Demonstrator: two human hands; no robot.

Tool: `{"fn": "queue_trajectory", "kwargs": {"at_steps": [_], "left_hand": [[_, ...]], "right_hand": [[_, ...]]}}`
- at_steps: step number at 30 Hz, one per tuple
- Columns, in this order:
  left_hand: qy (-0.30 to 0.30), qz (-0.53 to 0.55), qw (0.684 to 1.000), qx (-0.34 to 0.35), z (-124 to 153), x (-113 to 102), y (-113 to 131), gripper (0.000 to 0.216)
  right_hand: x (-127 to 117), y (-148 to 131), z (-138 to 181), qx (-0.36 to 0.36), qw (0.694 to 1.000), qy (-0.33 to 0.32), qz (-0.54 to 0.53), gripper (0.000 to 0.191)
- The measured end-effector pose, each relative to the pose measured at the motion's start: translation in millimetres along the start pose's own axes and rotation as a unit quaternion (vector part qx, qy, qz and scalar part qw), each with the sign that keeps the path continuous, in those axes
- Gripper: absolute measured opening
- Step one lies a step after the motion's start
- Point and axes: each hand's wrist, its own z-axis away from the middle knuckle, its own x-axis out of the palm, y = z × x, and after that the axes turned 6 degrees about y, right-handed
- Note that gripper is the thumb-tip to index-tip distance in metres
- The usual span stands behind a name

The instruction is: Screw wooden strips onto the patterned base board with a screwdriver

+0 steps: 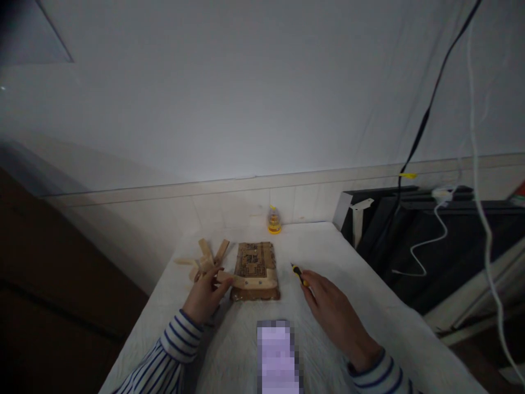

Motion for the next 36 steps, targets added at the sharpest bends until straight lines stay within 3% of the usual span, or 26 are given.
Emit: {"fn": "queue_trajectory", "kwargs": {"at_steps": [7, 12, 17, 22, 24, 28, 36], "left_hand": [[-0.037, 0.148, 0.987, -0.043, -1.5, 7.4, 0.3, 0.027], [-0.045, 0.221, 0.972, -0.068, -0.2, 6.8, 7.1, 0.021], [-0.037, 0.243, 0.965, -0.095, 1.4, 4.7, 13.6, 0.016], [-0.036, 0.246, 0.965, -0.082, 0.5, 6.1, 10.5, 0.017], [-0.039, 0.246, 0.965, -0.077, 0.1, 6.8, 8.6, 0.018], [-0.034, 0.253, 0.963, -0.084, -0.3, 7.0, 8.8, 0.019], [-0.033, 0.218, 0.972, -0.080, -0.7, 5.9, 9.5, 0.025]], "right_hand": [[18.3, 2.9, 21.5, -0.087, 0.993, -0.072, 0.046, 0.030], [18.8, 2.8, 26.6, -0.077, 0.990, -0.108, 0.039, 0.031], [3.8, -11.7, 8.6, -0.040, 0.992, -0.116, 0.008, 0.028], [4.6, -32.3, -22.7, 0.051, 0.978, -0.154, -0.129, 0.041], [11.4, -37.1, -34.0, 0.057, 0.966, -0.178, -0.180, 0.047], [21.0, -38.6, -49.2, 0.061, 0.953, -0.197, -0.220, 0.041], [11.4, -41.7, -55.9, 0.042, 0.951, -0.212, -0.220, 0.021]]}}
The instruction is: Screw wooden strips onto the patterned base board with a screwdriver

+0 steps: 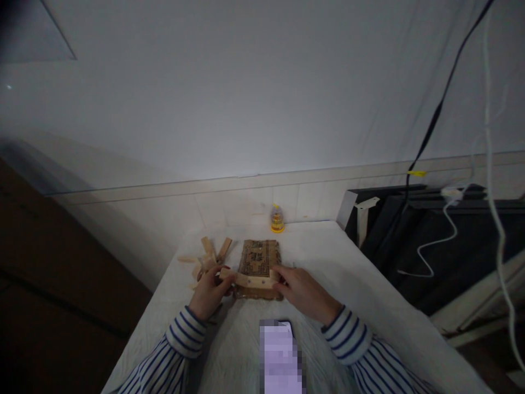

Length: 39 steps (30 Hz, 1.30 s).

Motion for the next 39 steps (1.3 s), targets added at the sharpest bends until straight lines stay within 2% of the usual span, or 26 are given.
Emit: {"fn": "queue_trajectory", "kwargs": {"at_steps": [4, 8, 12, 19, 24, 29, 32, 39], "left_hand": [[-0.011, -0.006, 1.000, 0.005, 0.2, -5.1, -3.2, 0.043], [0.033, -0.024, 0.999, -0.010, 2.5, -8.9, -3.8, 0.058], [0.038, -0.020, 0.998, -0.041, 5.6, -4.7, -4.3, 0.058], [-0.022, 0.128, 0.980, -0.151, 8.8, 13.3, -3.0, 0.055], [-0.002, 0.188, 0.967, -0.170, 1.0, 19.8, -7.8, 0.058], [0.020, 0.233, 0.954, -0.187, -12.4, 17.3, -19.1, 0.055], [0.010, 0.221, 0.959, -0.179, -18.7, 13.5, -23.4, 0.050], [-0.001, 0.202, 0.967, -0.153, -32.2, 6.8, -28.9, 0.028]], "right_hand": [[-3.3, -12.4, 0.5, -0.005, 1.000, 0.008, 0.003, 0.009], [-5.9, -23.8, 1.2, -0.006, 1.000, 0.023, -0.008, 0.009], [-1.5, -27.6, 4.0, 0.005, 0.998, 0.058, -0.009, 0.008], [14.9, -37.2, 10.2, 0.011, 0.998, 0.069, -0.008, 0.009], [28.3, -51.3, 11.0, 0.031, 0.997, 0.076, 0.006, 0.011], [33.4, -61.7, 9.1, -0.007, 0.998, 0.046, -0.048, 0.010], [29.0, -56.2, 8.0, -0.024, 0.998, 0.028, -0.060, 0.016], [3.8, 5.6, 6.1, -0.010, 0.987, 0.131, 0.095, 0.032]]}}
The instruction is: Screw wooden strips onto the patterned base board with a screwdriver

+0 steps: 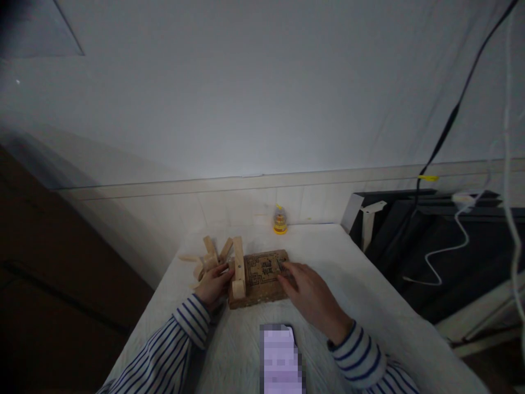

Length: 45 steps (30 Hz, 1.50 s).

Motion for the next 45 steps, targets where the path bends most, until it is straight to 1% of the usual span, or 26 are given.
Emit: {"fn": "queue_trajectory", "kwargs": {"at_steps": [2, 4, 7, 10, 12, 18, 21, 22, 24, 25, 27, 28, 29, 30, 34, 36, 45], "left_hand": [[0.004, -0.014, 1.000, 0.013, -3.7, -0.1, -0.3, 0.025], [0.004, -0.035, 0.999, 0.027, -6.8, 1.0, -0.4, 0.024], [0.005, -0.077, 0.996, 0.050, -10.2, 3.4, -0.4, 0.024], [0.019, -0.127, 0.988, 0.081, -12.1, 4.5, -0.8, 0.026], [0.030, -0.162, 0.981, 0.103, -12.4, 4.3, -1.1, 0.028], [0.064, -0.257, 0.950, 0.164, -7.3, 3.1, -1.1, 0.030], [0.074, -0.289, 0.936, 0.188, 2.5, 1.3, -1.3, 0.033], [0.065, -0.298, 0.931, 0.201, 8.0, 0.0, -1.0, 0.034], [0.011, -0.340, 0.899, 0.277, 22.6, -3.2, 1.0, 0.036], [-0.005, -0.360, 0.881, 0.307, 30.9, -4.8, 2.9, 0.038], [-0.002, -0.393, 0.852, 0.345, 47.0, -7.1, 7.9, 0.042], [-0.016, -0.401, 0.845, 0.355, 53.5, -7.5, 10.5, 0.044], [-0.040, -0.406, 0.841, 0.355, 58.4, -7.4, 12.6, 0.042], [-0.051, -0.412, 0.842, 0.346, 61.5, -7.1, 14.0, 0.038], [-0.028, -0.419, 0.855, 0.303, 58.0, -5.5, 11.2, 0.020], [-0.014, -0.418, 0.859, 0.295, 52.9, -5.4, 7.4, 0.018], [-0.008, -0.422, 0.858, 0.293, 48.1, -6.7, 3.6, 0.016]], "right_hand": [[-0.9, 14.6, 0.6, 0.006, 1.000, -0.005, 0.029, 0.035], [0.2, 21.6, 2.7, 0.015, 0.998, -0.046, 0.042, 0.041], [3.8, 21.8, 6.8, 0.019, 0.992, -0.107, 0.070, 0.052], [7.9, 18.7, 10.4, -0.002, 0.985, -0.135, 0.109, 0.057], [11.1, 17.9, 12.5, -0.019, 0.981, -0.132, 0.142, 0.056], [19.2, 16.9, 18.0, -0.068, 0.965, -0.104, 0.233, 0.043], [20.4, 15.4, 19.6, -0.087, 0.960, -0.087, 0.252, 0.039], [20.6, 15.0, 19.9, -0.091, 0.959, -0.083, 0.256, 0.038], [21.0, 14.7, 20.4, -0.097, 0.956, -0.078, 0.265, 0.038], [21.2, 14.7, 20.6, -0.099, 0.955, -0.078, 0.268, 0.038], [21.9, 14.6, 20.7, -0.105, 0.953, -0.079, 0.272, 0.041], [22.3, 14.6, 20.6, -0.108, 0.952, -0.079, 0.274, 0.042], [22.7, 14.6, 20.4, -0.110, 0.952, -0.080, 0.276, 0.042], [23.2, 14.7, 20.2, -0.111, 0.951, -0.080, 0.278, 0.042], [25.6, 16.1, 19.3, -0.117, 0.948, -0.071, 0.288, 0.041], [27.0, 17.4, 19.2, -0.124, 0.946, -0.065, 0.292, 0.041], [31.6, 20.0, 20.5, -0.137, 0.939, -0.058, 0.309, 0.041]]}}
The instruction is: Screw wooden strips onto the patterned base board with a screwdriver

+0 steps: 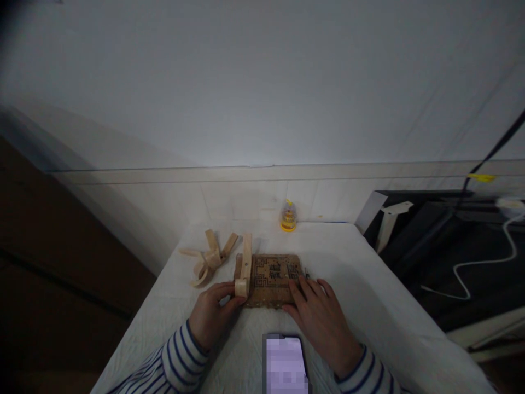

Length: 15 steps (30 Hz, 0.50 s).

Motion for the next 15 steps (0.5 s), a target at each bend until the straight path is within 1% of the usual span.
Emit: {"fn": "queue_trajectory", "kwargs": {"at_steps": [6, 10, 15], "left_hand": [[-0.013, 0.018, 1.000, 0.009, -0.4, -2.7, 2.0, 0.017], [-0.032, 0.034, 0.998, 0.030, 4.9, -10.9, 7.4, 0.022], [0.011, -0.010, 1.000, -0.026, 16.1, -32.8, -0.9, 0.028]], "right_hand": [[-1.0, -0.6, -0.5, -0.010, 1.000, 0.002, 0.000, 0.039], [-5.4, -0.3, -2.2, -0.020, 1.000, -0.005, -0.010, 0.041], [-12.2, 4.4, -8.6, -0.024, 0.999, -0.002, -0.049, 0.032]]}}
